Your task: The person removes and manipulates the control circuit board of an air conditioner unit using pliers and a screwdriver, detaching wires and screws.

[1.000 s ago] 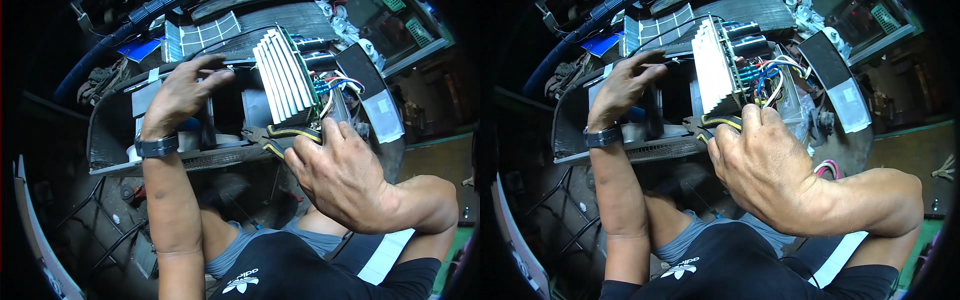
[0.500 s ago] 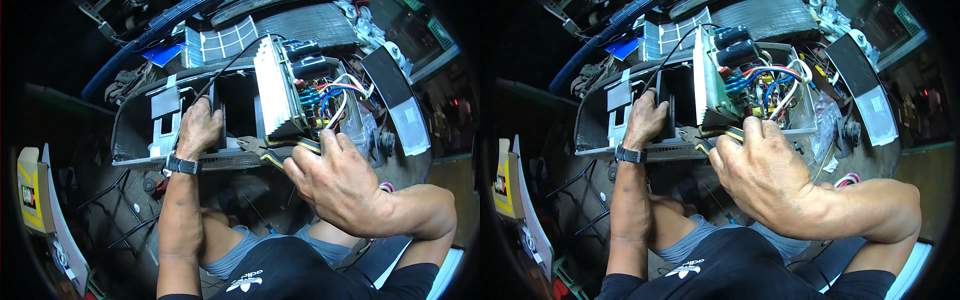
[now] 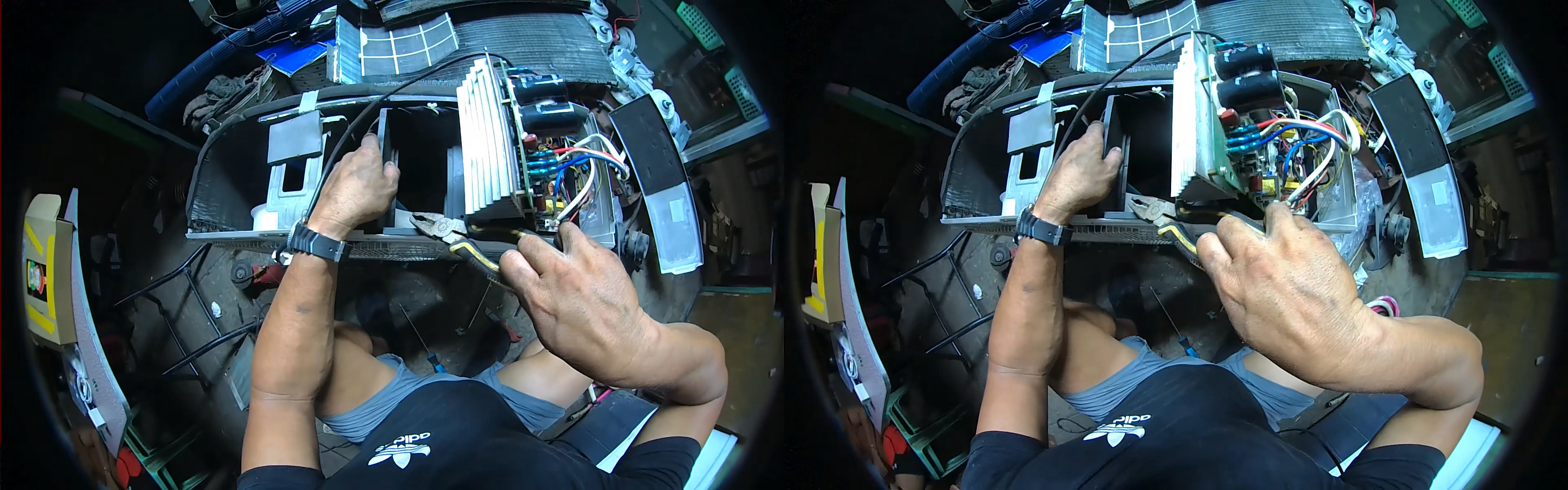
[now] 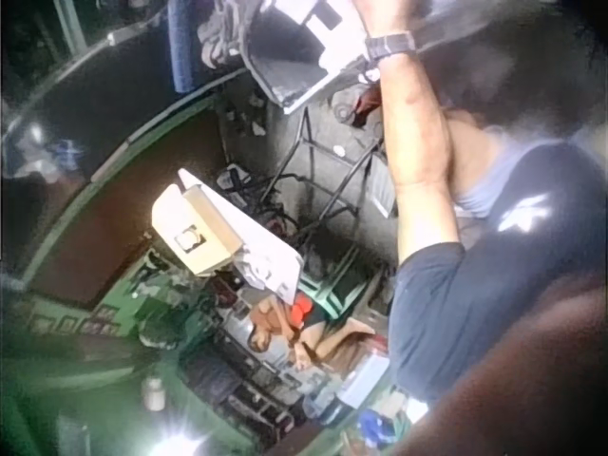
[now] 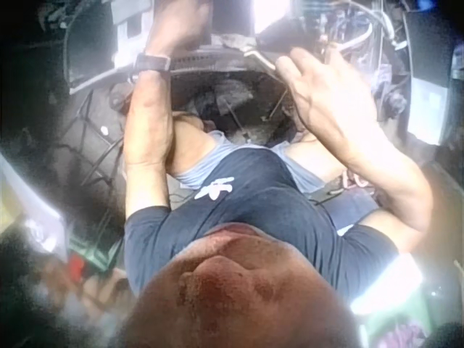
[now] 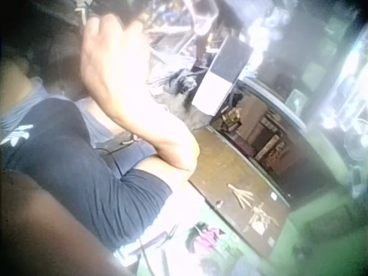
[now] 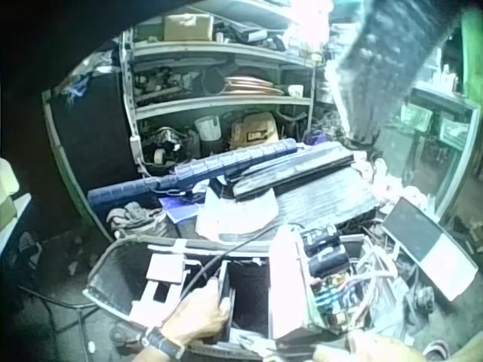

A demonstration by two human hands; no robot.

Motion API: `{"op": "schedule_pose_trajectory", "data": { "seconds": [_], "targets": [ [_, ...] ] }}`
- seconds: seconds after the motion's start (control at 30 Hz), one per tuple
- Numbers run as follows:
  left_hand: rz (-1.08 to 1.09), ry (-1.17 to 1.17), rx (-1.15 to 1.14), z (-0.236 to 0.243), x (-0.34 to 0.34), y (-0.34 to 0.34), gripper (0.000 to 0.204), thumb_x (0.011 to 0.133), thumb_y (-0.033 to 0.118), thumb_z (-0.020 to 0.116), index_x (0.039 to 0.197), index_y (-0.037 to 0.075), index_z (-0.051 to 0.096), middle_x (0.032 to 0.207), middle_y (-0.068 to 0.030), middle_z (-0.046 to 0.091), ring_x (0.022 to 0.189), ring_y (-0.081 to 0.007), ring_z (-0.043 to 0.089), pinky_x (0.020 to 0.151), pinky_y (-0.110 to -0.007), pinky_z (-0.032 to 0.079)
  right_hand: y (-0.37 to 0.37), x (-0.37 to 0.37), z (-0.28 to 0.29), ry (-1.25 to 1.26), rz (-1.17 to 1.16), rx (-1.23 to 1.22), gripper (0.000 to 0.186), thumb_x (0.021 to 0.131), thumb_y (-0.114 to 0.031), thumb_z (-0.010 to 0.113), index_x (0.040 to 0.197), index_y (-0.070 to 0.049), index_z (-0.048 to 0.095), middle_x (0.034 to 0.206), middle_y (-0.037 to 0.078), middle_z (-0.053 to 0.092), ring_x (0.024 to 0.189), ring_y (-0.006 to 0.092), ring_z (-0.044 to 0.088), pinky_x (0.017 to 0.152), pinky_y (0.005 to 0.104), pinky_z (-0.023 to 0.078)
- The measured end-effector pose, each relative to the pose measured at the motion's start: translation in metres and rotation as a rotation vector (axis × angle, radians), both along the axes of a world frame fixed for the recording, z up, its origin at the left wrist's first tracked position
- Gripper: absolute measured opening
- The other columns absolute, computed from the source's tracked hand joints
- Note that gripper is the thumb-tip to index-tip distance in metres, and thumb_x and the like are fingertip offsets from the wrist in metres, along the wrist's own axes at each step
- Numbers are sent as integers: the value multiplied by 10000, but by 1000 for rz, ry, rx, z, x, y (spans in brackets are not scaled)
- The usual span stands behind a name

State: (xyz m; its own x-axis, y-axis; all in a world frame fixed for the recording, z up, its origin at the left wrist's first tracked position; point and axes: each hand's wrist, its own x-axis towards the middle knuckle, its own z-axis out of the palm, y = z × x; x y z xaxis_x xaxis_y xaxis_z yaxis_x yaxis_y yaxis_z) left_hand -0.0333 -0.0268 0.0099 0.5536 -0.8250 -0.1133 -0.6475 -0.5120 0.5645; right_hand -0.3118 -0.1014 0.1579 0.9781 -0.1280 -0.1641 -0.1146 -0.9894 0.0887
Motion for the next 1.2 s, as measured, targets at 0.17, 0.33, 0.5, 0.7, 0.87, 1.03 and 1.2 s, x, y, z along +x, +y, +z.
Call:
{"op": "schedule_pose_trajectory", "data": {
  "seconds": [0.17, 0.33, 0.5, 0.7, 0.87, 1.03, 1.2],
  "targets": [
    [0, 64, -30, -1, 5, -1, 445, 1062, 253, 592, 1302, -120, 555, 1077, -373, 723, 1058, -520, 718, 931, -568, 556, -14, 4, 0, 72, -132, 255, 205, 992, -162, 655, 1140, -27, 612, 1023, 173, 692, 858, 393, 710, 727, 497, 586],
    [12, 208, -40, 12, 12, 3, 503, 1089, 379, 631, 1297, -79, 603, 1057, -288, 699, 1006, -397, 716, 888, -468, 554, -33, 8, -7, 54, -189, 457, 279, 974, -213, 737, 1087, -15, 577, 998, 202, 661, 882, 437, 677, 759, 523, 544],
    [-34, 313, -25, 12, 23, 13, 457, 1085, 246, 622, 1395, -86, 569, 1020, -230, 694, 927, -322, 691, 863, -425, 542, -44, -7, -29, 74, -260, 595, 283, 949, -181, 781, 1045, -17, 570, 874, 175, 577, 808, 414, 633, 712, 510, 485],
    [-133, 361, -215, 3, 29, 15, 317, 1055, 128, 547, 1270, -105, 536, 727, -220, 630, 676, -414, 678, 638, -520, 489, -64, -41, -77, -4, -440, 1072, 354, 942, -285, 836, 884, -25, 602, 767, 114, 592, 683, 306, 599, 616, 420, 446],
    [-94, 529, -239, -1, 27, 14, 385, 1029, 59, 525, 1366, -125, 497, 766, -183, 671, 671, -337, 704, 626, -467, 512, -88, -58, -107, -2, -417, 1239, 392, 902, -324, 867, 889, -8, 636, 747, 109, 595, 688, 300, 594, 615, 422, 434],
    [-66, 618, -131, 11, 24, 11, 629, 954, 8, 655, 1538, -94, 447, 1242, -205, 740, 1140, -189, 697, 1018, -329, 538, -97, -72, -115, 68, -604, 1243, 413, 880, -353, 879, 875, 3, 670, 781, 121, 616, 732, 314, 616, 688, 442, 458],
    [-147, 460, -259, -6, 22, 15, 786, 824, -34, 703, 1547, -109, 404, 1208, -257, 755, 1014, -268, 793, 916, -365, 619, -109, -86, -120, 15, -475, 1276, 394, 848, -329, 906, 845, 4, 695, 790, 125, 622, 779, 324, 613, 726, 455, 460]
  ]
}}
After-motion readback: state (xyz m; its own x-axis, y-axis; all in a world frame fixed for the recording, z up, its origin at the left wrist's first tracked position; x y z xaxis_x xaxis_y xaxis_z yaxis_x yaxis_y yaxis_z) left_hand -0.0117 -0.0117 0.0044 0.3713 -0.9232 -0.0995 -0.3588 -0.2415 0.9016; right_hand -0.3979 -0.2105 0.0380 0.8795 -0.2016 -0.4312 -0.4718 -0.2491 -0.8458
